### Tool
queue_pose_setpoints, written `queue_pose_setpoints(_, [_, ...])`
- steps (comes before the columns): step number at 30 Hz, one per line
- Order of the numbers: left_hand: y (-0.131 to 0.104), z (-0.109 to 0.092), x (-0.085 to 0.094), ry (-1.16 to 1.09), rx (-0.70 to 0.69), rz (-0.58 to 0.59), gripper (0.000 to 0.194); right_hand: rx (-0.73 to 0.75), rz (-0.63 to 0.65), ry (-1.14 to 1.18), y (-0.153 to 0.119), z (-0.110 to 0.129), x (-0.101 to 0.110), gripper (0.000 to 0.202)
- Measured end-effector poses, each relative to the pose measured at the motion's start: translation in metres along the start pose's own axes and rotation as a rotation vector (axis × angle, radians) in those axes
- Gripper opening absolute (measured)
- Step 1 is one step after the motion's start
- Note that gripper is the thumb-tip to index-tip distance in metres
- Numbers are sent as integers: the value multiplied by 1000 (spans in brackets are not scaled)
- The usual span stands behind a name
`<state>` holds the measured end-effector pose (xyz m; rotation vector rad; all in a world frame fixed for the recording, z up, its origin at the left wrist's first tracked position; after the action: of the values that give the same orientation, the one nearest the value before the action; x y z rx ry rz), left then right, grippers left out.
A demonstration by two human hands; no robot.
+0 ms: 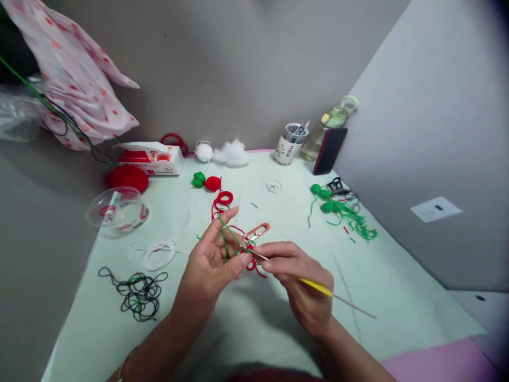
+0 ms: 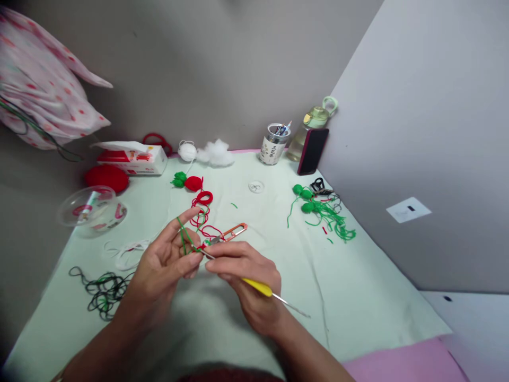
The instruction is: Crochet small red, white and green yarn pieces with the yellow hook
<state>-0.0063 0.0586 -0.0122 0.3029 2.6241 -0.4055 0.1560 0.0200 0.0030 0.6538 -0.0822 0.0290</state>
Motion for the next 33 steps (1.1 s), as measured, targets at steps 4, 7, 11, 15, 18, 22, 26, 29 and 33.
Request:
queue_pose_setpoints(4, [1, 1, -1, 27, -13, 19, 77, -21, -30, 2, 0, -1, 0, 25])
queue_pose_setpoints(7, [1, 1, -1, 52, -52, 9, 76, -25, -54, 13, 0, -2, 0, 26])
queue_pose_setpoints(11, [-1, 1, -1, 92, -109, -36, 70, -33, -28, 45, -1, -4, -2, 27])
queue_pose_setpoints(15, [-3, 1, -2, 41, -120, -2, 46, -76, -102, 133, -1, -9, 2, 22])
queue_pose_setpoints(18, [-2, 1, -3, -32, -64, 41, 42, -98, -119, 189, 1, -13, 2, 21])
queue_pose_setpoints(22, [0, 2, 0, -50, -9, 2, 52, -126, -119, 233, 2, -14, 1, 20])
queue_pose_setpoints(26, [0, 3, 1, -1, -30, 5, 52, -147, -142, 215, 0, -15, 2, 18])
queue_pose_setpoints(29, [0, 3, 2, 62, -64, -15, 51, -152, -142, 212, 0, -15, 3, 18])
queue_pose_setpoints(33, [-2, 2, 0, 78, -43, -37, 50, -149, -129, 219, 0, -15, 2, 18])
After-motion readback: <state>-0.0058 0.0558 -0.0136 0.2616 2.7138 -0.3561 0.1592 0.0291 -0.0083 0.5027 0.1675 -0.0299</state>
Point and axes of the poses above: each hand's wrist, its own y-axis towards the middle knuckle, its own x-axis out of the back of the hand, z = x × y, the point moved 5 cm from there along y, towards the middle knuckle, and after that the axes turned 4 degrees about x, right-handed, at the moved point
